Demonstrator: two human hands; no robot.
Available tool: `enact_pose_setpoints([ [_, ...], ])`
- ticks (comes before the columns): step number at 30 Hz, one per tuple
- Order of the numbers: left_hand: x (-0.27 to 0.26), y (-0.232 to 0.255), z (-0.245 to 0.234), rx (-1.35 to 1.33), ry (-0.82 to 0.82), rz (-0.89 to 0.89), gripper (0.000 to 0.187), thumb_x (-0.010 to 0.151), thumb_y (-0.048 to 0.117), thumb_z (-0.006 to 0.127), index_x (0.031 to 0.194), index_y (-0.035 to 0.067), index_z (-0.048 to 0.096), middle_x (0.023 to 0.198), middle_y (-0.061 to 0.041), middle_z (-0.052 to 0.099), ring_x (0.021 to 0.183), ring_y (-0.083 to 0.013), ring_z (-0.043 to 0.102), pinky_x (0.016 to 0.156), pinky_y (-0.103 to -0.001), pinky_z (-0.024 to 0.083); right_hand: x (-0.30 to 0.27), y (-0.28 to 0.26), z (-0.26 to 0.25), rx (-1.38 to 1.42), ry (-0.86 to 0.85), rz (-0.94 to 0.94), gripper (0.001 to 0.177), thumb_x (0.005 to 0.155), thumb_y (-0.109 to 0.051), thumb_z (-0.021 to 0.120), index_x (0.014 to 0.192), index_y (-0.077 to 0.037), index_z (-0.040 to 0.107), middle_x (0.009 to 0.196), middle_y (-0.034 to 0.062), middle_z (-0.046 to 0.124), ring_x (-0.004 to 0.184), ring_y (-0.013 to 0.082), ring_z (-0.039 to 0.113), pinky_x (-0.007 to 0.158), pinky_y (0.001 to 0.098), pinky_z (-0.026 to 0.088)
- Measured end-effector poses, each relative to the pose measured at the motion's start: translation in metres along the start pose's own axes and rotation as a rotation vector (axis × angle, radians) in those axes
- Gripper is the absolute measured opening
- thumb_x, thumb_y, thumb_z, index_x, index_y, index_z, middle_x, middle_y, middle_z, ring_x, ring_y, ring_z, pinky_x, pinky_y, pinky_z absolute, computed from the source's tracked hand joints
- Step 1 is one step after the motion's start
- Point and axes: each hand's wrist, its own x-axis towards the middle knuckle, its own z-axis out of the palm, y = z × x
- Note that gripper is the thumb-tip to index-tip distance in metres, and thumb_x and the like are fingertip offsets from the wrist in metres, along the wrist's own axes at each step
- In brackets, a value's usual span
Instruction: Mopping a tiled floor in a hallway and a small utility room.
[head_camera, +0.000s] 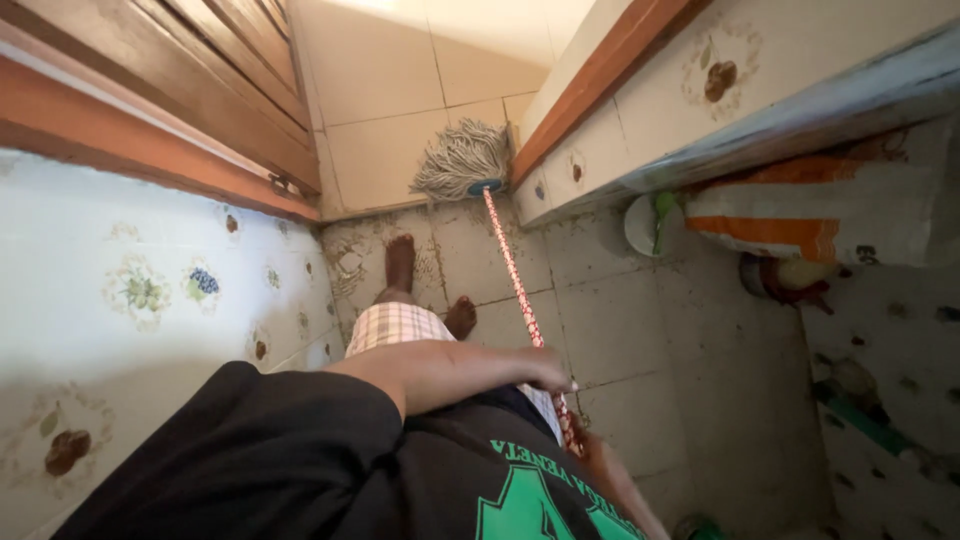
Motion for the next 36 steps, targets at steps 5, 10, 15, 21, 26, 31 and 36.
enact_pose_setpoints([
  [5,0.005,-0.001,-0.002,-0.067,0.207,0.059,0.042,0.076,0.047,0.069,0.095,0.011,0.079,0.097,-0.019,0.077,0.089,-0.0367,0.073,0.078,-0.050,0.057,-0.052,-0.180,-0.058,-0.145,-0.052,0.278,0.062,0.090,-0.023,0.061,0.152,-0.023,0.054,0.071,0.0054,0.055,0.065,0.0170,0.054,0.063,0.0359,0.048],
  [10,-0.007,0.007,-0.005,-0.083,0.234,0.012,0.041,0.085,0.042,0.063,0.087,0.004,0.077,0.093,-0.021,0.076,0.089,-0.0371,0.075,0.076,-0.050,0.057,-0.055,-0.160,-0.056,-0.032,-0.054,0.071,0.074,0.075,-0.009,0.070,0.148,-0.021,0.059,0.077,0.0085,0.069,0.067,0.0154,0.059,0.061,0.0355,0.052],
  [15,0.008,-0.047,0.001,-0.085,0.333,-0.121,0.036,0.086,0.037,0.062,0.096,0.006,0.077,0.097,-0.018,0.074,0.089,-0.0376,0.073,0.073,-0.052,0.057,0.017,-0.112,-0.034,0.069,-0.155,-0.329,0.064,0.096,-0.020,0.069,0.157,-0.017,0.046,0.112,0.0137,0.072,0.088,0.0220,0.068,0.076,0.0389,0.056],
  [21,0.025,-0.176,-0.077,-0.314,0.740,-0.237,0.030,0.090,0.028,0.064,0.114,0.009,0.069,0.103,-0.021,0.074,0.094,-0.0388,0.072,0.079,-0.052,0.058,0.112,-0.243,-0.001,-0.126,-0.229,-0.135,0.074,0.087,-0.011,0.062,0.157,-0.025,0.043,0.079,0.0145,0.068,0.065,0.0227,0.064,0.061,0.0388,0.054],
  [26,-0.067,-0.188,-0.168,-0.382,0.810,-0.372,0.033,0.083,0.030,0.065,0.111,0.014,0.073,0.108,-0.017,0.074,0.100,-0.0345,0.072,0.087,-0.048,0.057,0.178,-0.301,0.031,-0.171,-0.271,-0.200,0.071,0.089,-0.009,0.064,0.156,-0.016,0.042,0.073,0.0133,0.064,0.060,0.0246,0.061,0.054,0.0386,0.051],
  [31,-0.064,-0.195,-0.164,-0.143,0.651,-0.326,0.039,0.088,0.044,0.067,0.111,0.014,0.074,0.111,-0.014,0.075,0.102,-0.0350,0.071,0.090,-0.048,0.055,0.165,-0.298,0.006,-0.432,-0.343,-0.364,0.082,0.076,0.001,0.071,0.152,-0.010,0.044,0.091,0.0181,0.071,0.074,0.0255,0.068,0.063,0.0415,0.056],
  [36,0.005,-0.171,-0.070,-0.155,0.398,-0.212,0.030,0.088,0.033,0.068,0.108,0.012,0.077,0.099,-0.016,0.080,0.086,-0.0312,0.077,0.074,-0.046,0.061,0.127,-0.196,-0.021,-0.528,-0.361,-0.310,0.077,0.085,-0.030,0.071,0.155,-0.016,0.041,0.112,0.0203,0.069,0.094,0.0279,0.067,0.084,0.0454,0.054],
])
